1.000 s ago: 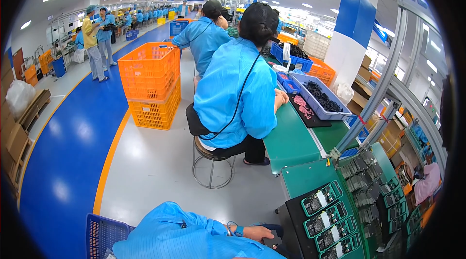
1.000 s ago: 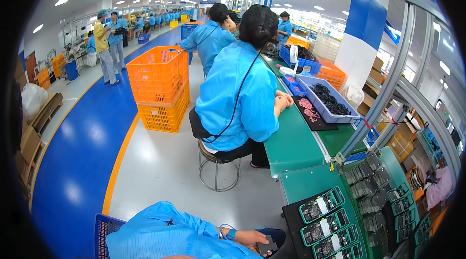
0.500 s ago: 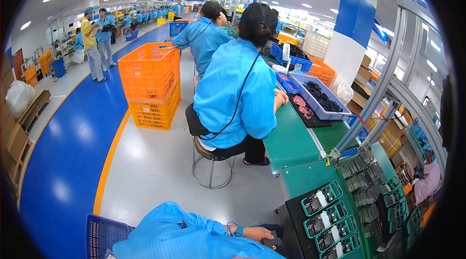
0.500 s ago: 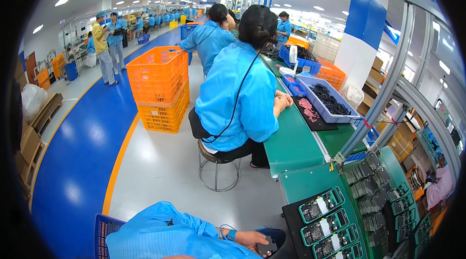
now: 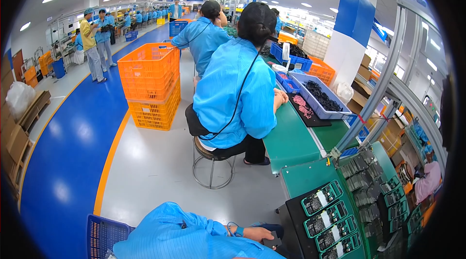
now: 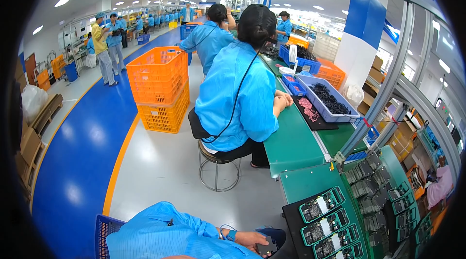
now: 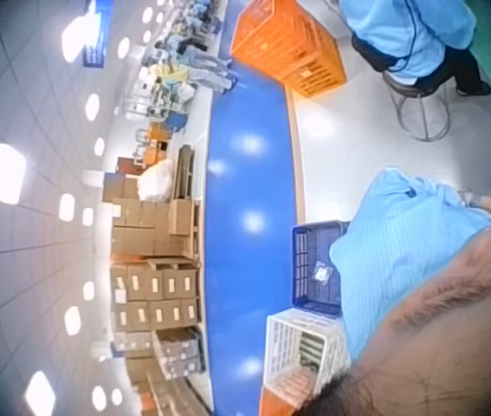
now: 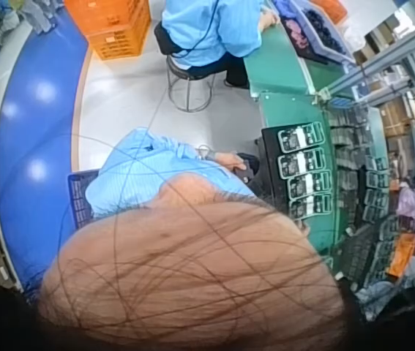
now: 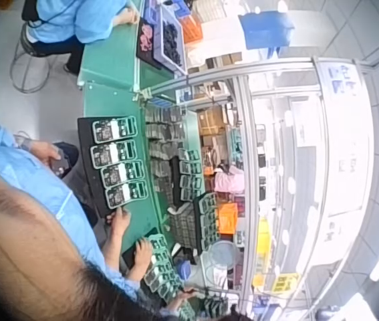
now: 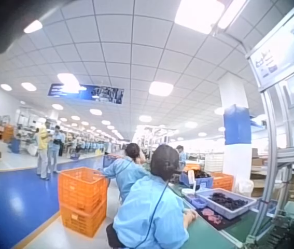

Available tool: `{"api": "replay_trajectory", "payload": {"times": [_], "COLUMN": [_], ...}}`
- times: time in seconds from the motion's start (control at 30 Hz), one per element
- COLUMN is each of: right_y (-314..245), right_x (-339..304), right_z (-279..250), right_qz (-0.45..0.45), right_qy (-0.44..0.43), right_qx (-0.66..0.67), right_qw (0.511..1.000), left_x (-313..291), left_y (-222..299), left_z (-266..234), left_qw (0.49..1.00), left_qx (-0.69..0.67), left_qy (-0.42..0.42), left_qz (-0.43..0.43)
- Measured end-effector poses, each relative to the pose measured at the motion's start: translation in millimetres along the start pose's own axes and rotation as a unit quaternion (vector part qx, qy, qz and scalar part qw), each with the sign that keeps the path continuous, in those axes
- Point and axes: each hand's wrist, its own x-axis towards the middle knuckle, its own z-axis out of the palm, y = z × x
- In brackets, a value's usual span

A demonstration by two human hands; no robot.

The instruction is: The person assembles small electronic components into plastic housings by hand, placing them into an assembly tray.

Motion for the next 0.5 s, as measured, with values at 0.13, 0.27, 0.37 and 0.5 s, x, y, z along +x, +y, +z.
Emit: {"api": "replay_trajectory", "payload": {"times": [0.13, 0.27, 0.37, 0.5], "right_y": [-8, 23, -21, 18], "right_x": [-2, 27, -7, 22], "right_z": [1, -9, 6, -10], "right_qz": [0.001, -0.659, 0.007, -0.659], "right_qy": [-0.004, -0.078, -0.001, -0.079], "right_qx": [-0.015, -0.132, -0.020, -0.131], "right_qw": [1.000, 0.736, 1.000, 0.736], "left_x": [4, 2, 0, 3], "left_y": [-4, -1, -1, -1], "left_z": [-7, 0, -2, -4], "left_qw": [0.997, 1.000, 1.000, 0.998], "left_qx": [0.070, 0.012, 0.011, 0.058], "left_qy": [0.003, 0.009, 0.018, 0.000], "left_qz": [0.021, -0.015, -0.014, -0.007]}}
